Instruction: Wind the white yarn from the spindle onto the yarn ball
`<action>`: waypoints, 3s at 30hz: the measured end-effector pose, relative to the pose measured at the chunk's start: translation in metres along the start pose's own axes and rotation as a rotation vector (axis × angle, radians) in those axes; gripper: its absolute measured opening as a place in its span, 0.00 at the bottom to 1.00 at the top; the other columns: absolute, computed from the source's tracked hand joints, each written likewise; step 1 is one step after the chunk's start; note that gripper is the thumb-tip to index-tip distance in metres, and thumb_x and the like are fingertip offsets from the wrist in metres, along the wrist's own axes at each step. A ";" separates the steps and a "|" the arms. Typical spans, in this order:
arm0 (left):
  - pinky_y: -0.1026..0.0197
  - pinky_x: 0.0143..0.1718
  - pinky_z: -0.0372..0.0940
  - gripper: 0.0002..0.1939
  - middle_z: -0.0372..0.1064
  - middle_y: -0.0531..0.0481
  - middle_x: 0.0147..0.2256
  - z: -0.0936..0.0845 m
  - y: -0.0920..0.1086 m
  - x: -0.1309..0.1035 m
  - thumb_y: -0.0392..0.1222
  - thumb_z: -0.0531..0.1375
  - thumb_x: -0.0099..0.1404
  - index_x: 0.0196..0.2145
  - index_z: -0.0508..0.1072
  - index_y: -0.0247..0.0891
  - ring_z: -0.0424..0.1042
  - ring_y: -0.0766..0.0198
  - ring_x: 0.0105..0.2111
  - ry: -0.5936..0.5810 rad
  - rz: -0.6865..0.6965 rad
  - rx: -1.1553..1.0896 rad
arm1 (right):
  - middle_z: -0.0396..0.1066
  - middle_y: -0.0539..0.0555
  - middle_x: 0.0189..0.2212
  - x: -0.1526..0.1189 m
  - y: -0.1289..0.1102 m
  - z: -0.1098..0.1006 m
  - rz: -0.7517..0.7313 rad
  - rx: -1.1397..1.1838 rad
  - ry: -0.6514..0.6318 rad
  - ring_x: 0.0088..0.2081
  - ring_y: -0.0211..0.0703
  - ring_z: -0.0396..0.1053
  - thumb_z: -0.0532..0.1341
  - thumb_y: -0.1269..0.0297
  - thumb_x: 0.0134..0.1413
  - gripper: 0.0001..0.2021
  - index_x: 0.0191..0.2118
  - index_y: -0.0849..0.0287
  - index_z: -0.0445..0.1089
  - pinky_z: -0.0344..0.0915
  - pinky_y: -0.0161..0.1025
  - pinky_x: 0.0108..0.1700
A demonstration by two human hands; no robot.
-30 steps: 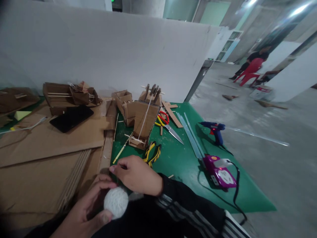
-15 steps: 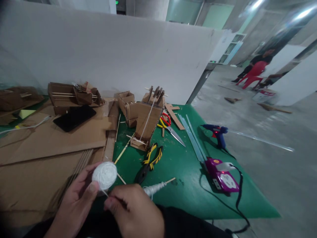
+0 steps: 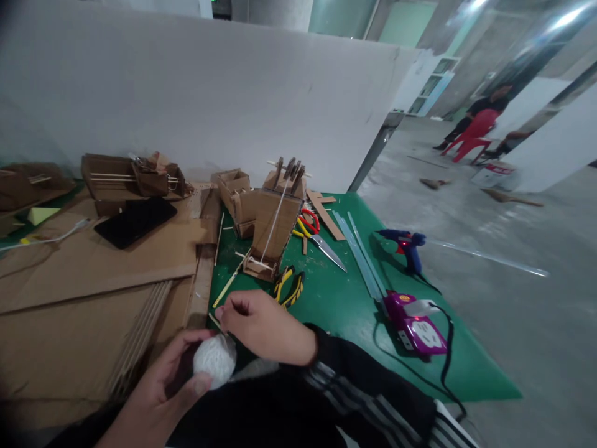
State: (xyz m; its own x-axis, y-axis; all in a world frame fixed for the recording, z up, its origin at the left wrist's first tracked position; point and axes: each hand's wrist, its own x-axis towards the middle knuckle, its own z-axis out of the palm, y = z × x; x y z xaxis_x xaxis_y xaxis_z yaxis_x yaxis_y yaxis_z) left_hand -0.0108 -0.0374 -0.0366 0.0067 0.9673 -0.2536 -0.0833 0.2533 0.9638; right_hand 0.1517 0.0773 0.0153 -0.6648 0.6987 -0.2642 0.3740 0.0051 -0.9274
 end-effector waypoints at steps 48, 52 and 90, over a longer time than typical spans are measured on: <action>0.67 0.47 0.67 0.23 0.77 0.45 0.49 -0.004 0.005 0.003 0.53 0.64 0.61 0.51 0.73 0.42 0.75 0.56 0.49 0.128 0.075 -0.260 | 0.60 0.45 0.22 0.000 0.031 0.031 -0.002 0.218 -0.117 0.26 0.33 0.57 0.64 0.59 0.53 0.14 0.25 0.62 0.65 0.57 0.31 0.30; 0.65 0.47 0.68 0.21 0.76 0.46 0.50 -0.004 0.010 -0.002 0.52 0.65 0.60 0.50 0.74 0.45 0.73 0.54 0.51 0.006 0.016 -0.176 | 0.58 0.43 0.19 0.009 0.025 0.007 0.060 0.204 -0.119 0.20 0.30 0.54 0.63 0.58 0.55 0.13 0.27 0.62 0.65 0.53 0.28 0.22; 0.66 0.44 0.68 0.20 0.76 0.47 0.49 0.002 0.008 -0.003 0.52 0.67 0.58 0.47 0.75 0.44 0.75 0.55 0.47 0.066 0.060 -0.231 | 0.58 0.42 0.19 0.008 0.030 0.011 0.080 0.171 -0.112 0.17 0.29 0.52 0.59 0.58 0.60 0.11 0.31 0.61 0.66 0.50 0.28 0.19</action>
State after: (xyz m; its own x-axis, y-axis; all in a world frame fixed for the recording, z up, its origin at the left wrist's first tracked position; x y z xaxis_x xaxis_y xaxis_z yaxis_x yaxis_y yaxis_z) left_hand -0.0098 -0.0385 -0.0275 -0.0693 0.9755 -0.2086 -0.3071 0.1781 0.9349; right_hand 0.1503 0.0747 -0.0174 -0.7084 0.6085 -0.3576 0.3194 -0.1753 -0.9313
